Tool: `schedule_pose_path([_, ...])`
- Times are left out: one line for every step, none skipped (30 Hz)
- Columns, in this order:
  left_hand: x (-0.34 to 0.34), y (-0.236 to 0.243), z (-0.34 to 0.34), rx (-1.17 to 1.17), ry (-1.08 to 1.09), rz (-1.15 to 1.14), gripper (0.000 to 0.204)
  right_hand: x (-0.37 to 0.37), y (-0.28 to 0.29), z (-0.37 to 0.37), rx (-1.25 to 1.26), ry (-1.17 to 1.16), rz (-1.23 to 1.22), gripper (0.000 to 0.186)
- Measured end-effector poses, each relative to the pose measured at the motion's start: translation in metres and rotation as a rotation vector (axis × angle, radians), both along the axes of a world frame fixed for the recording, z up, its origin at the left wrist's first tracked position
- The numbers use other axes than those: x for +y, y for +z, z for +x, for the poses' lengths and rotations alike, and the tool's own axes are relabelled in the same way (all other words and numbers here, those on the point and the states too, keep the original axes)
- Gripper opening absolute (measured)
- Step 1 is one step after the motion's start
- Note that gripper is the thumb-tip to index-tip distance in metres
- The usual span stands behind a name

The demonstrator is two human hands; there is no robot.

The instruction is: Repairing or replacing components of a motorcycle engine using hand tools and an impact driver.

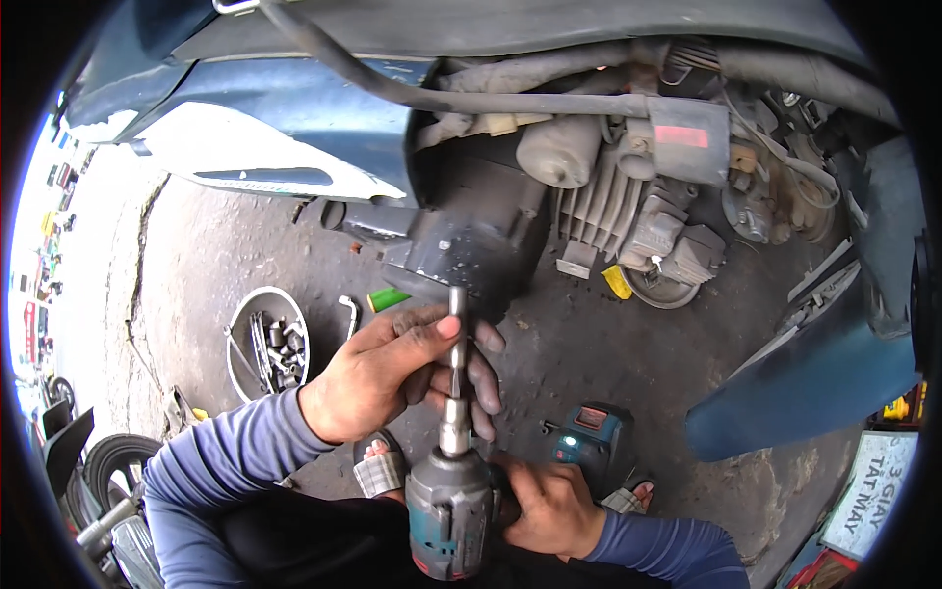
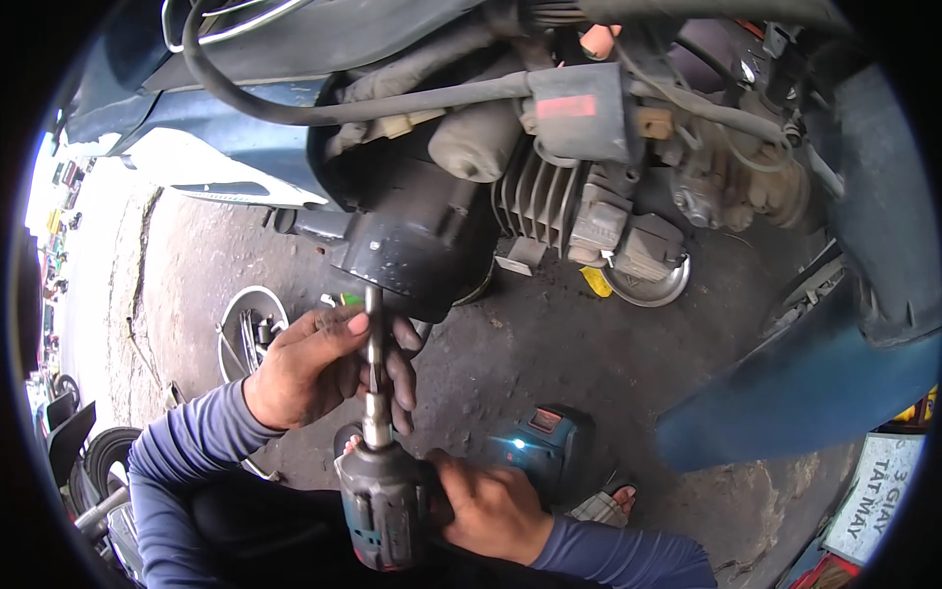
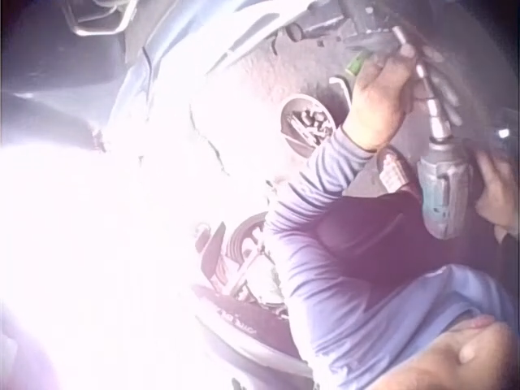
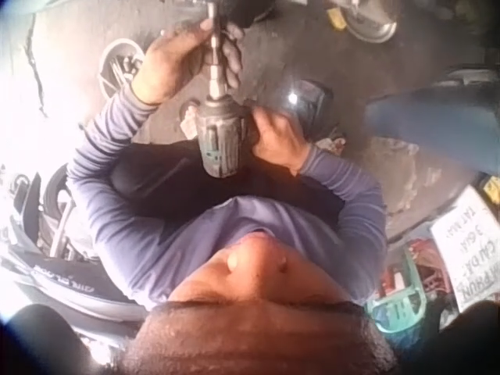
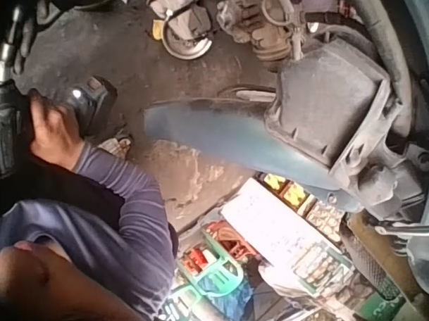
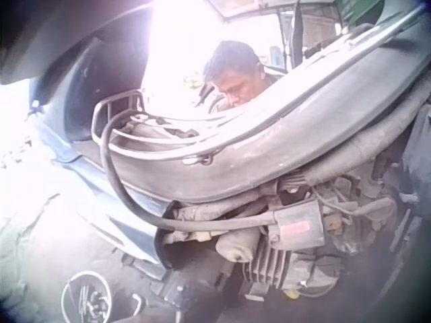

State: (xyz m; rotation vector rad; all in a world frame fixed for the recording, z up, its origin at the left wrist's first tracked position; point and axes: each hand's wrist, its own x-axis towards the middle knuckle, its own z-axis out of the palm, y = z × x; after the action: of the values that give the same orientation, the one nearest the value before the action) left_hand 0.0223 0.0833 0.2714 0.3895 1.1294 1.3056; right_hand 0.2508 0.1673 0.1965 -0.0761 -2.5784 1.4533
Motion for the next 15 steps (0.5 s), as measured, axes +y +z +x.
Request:
schedule_pose_path([-0.001, 0.002, -0.004, -0.003, 0.006, -0.002, 0.041, -0.004, 0.005, -0.011, 0.012, -0.003, 0.01, 0.062])
schedule_pose_path([-0.001, 0.002, -0.008, 0.018, 0.033, -0.006, 0.04, -0.006, 0.009, -0.021, -0.011, -0.036, -0.01, 0.061])
schedule_pose_path([-0.001, 0.002, -0.012, 0.036, 0.061, -0.007, 0.04, -0.008, 0.014, -0.03, -0.043, -0.063, -0.04, 0.061])
schedule_pose_path([-0.002, 0.001, -0.016, -0.01, 0.105, -0.013, 0.039, -0.01, 0.017, -0.04, -0.046, -0.064, -0.018, 0.061])
schedule_pose_path([-0.004, 0.001, -0.02, -0.015, 0.113, 0.027, 0.039, -0.011, 0.021, -0.048, -0.091, -0.079, -0.03, 0.06])
schedule_pose_path([-0.006, 0.001, -0.024, -0.03, 0.112, -0.022, 0.04, -0.012, 0.025, -0.054, -0.161, -0.08, -0.054, 0.06])
schedule_pose_path([-0.008, 0.001, -0.028, -0.051, 0.112, -0.063, 0.04, -0.013, 0.028, -0.061, -0.145, -0.089, -0.041, 0.06])
schedule_pose_path([-0.01, 0.001, -0.032, 0.003, 0.097, -0.092, 0.042, -0.014, 0.032, -0.065, -0.136, -0.113, -0.073, 0.06])
schedule_pose_path([-0.012, 0.001, -0.035, 0.003, 0.096, -0.108, 0.042, -0.016, 0.035, -0.068, -0.117, -0.129, -0.106, 0.06])
schedule_pose_path([-0.014, 0.001, -0.037, 0.016, 0.084, -0.114, 0.042, -0.019, 0.036, -0.072, -0.137, -0.135, -0.137, 0.063])
schedule_pose_path([-0.016, 0.001, -0.04, 0.02, 0.072, -0.158, 0.042, -0.021, 0.038, -0.074, -0.14, -0.134, -0.135, 0.063])
schedule_pose_path([-0.018, 0.0, -0.041, -0.022, 0.057, -0.154, 0.042, -0.025, 0.037, -0.077, -0.141, -0.153, -0.189, 0.062])
schedule_pose_path([-0.019, -0.001, -0.043, -0.008, 0.065, -0.123, 0.042, -0.028, 0.037, -0.078, -0.15, -0.16, -0.255, 0.062])
schedule_pose_path([-0.02, -0.002, -0.045, -0.005, 0.05, -0.154, 0.042, -0.031, 0.034, -0.08, -0.127, -0.184, -0.23, 0.061])
schedule_pose_path([-0.021, -0.004, -0.047, -0.019, 0.044, -0.217, 0.042, -0.033, 0.031, -0.082, -0.123, -0.205, -0.213, 0.061])
